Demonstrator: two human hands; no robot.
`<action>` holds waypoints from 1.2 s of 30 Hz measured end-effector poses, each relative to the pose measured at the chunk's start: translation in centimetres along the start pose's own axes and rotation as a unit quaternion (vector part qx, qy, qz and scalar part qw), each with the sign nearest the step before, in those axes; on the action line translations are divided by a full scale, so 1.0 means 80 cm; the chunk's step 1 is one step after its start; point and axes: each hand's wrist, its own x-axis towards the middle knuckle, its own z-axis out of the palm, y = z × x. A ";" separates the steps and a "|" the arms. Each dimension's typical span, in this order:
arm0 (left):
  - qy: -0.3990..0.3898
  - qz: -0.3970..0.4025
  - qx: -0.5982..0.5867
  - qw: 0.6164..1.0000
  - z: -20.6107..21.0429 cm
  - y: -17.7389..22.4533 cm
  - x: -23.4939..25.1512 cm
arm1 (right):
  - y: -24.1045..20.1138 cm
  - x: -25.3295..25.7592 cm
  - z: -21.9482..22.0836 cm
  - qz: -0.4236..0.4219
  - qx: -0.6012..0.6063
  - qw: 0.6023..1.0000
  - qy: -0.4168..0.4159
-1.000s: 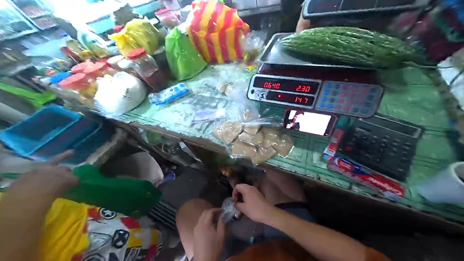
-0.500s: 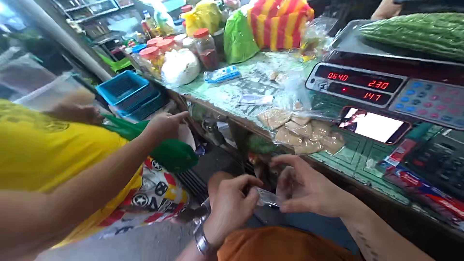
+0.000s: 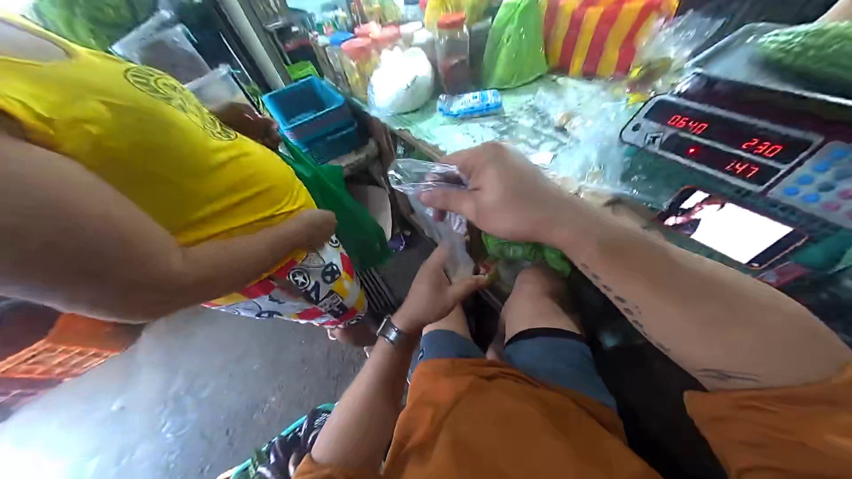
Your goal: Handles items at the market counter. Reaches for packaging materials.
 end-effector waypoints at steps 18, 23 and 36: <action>0.011 0.070 0.288 0.955 -0.031 -0.078 0.338 | 0.473 0.088 -0.061 0.388 -0.149 0.909 -0.037; -0.124 0.094 0.462 0.873 0.033 -0.171 0.527 | 0.439 0.097 -0.071 0.547 -0.047 0.833 -0.065; -0.226 -0.008 0.332 0.916 -0.002 -0.133 0.588 | 0.305 0.105 -0.267 0.500 0.047 0.864 -0.040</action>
